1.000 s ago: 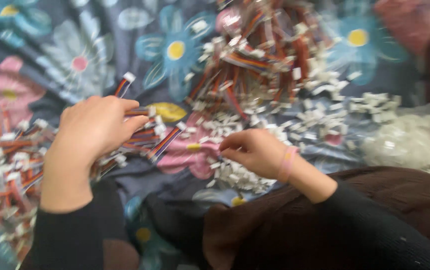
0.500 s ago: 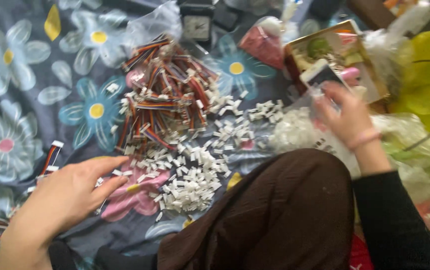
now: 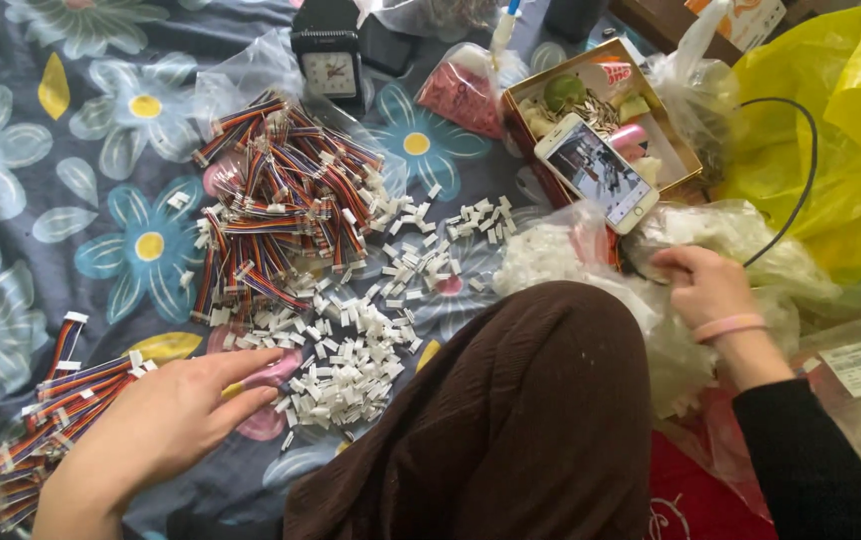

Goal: Assembling electronic wire harnesses by inserting ribbon cables into plastic connectors

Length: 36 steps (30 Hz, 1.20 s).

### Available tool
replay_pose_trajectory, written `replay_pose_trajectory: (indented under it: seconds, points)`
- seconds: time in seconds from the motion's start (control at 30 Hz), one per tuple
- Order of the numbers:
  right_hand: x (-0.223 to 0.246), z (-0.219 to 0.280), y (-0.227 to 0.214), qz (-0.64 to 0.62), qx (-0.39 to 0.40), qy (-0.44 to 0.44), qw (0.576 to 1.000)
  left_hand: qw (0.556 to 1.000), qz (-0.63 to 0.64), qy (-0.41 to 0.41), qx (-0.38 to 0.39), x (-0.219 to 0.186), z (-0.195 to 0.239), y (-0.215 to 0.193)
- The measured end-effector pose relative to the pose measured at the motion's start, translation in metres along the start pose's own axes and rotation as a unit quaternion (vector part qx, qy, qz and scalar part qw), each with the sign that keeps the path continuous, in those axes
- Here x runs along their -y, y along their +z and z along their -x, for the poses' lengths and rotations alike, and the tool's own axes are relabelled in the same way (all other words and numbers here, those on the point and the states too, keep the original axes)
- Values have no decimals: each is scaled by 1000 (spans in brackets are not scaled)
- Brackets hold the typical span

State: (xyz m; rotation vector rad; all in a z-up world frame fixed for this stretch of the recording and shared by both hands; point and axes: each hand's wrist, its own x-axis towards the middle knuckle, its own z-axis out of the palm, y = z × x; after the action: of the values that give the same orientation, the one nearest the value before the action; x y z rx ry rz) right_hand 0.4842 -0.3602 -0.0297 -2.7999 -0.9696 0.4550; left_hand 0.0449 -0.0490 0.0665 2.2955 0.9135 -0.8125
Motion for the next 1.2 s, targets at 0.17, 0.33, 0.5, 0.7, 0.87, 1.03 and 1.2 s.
replay_pose_trajectory:
  seconds: [0.17, 0.33, 0.5, 0.7, 0.87, 1.03, 1.2]
  points:
    - [40, 5, -20, 277, 195, 97, 936, 1000, -4, -19, 14, -3, -3, -1]
    - [22, 0, -36, 326, 107, 13, 939, 1000, 14, 0, -3, -1, 0, -3]
    - [0, 3, -67, 282, 69, 80, 954, 996, 41, 75, -19, -2, -9, 8]
    - [-11, 37, -82, 366, -133, -125, 912, 988, 70, 130, -38, -18, -11, 7]
    - [-18, 45, -104, 148, -288, -260, 910, 985, 89, 142, -29, -35, -11, 1]
    - [-52, 15, -100, 33, -283, -112, 952, 971, 97, 211, -64, -45, -18, 5]
    - [-10, -23, -133, -758, -36, 181, 626, 973, 75, 218, -13, -46, -26, 11]
